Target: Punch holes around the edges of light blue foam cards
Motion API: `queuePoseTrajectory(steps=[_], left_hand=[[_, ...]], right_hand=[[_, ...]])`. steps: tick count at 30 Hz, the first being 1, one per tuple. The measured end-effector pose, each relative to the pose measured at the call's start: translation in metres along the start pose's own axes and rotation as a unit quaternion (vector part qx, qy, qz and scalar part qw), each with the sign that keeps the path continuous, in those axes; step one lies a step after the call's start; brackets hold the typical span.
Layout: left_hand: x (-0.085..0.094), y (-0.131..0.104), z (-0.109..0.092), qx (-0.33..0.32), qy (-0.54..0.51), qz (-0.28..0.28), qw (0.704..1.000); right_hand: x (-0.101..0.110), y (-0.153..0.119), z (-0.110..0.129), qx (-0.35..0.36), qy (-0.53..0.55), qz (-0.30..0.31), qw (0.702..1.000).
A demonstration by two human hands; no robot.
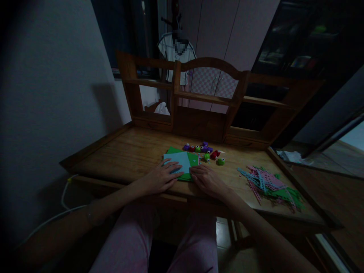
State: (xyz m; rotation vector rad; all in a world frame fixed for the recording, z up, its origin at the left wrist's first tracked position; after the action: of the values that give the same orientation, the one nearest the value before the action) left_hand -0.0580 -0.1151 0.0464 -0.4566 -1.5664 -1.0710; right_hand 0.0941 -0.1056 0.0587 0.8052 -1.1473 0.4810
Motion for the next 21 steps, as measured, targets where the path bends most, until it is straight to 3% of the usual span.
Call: queuePoseTrajectory(steps=[16,21], left_hand=[[0.019,-0.057,0.023,0.015,-0.025,0.0,1.0],[0.022,-0.058,0.021,0.031,-0.029,0.002,0.999]], right_hand=[[0.003,0.005,0.002,-0.012,-0.039,0.015,0.999],[0.001,0.022,0.029,0.035,-0.084,0.01,0.996]])
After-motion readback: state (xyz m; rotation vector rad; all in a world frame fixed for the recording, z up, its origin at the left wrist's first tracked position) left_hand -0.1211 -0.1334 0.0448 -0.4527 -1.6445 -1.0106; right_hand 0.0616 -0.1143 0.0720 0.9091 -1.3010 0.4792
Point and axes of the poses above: each hand's wrist, its own y-axis towards the middle knuckle, its own x-axis out of the back of the hand, z = x × y, the point moved 7 cm from there along y, towards the middle knuckle, and after that the axes turned 1 degree about z, right-handed, at the moved point
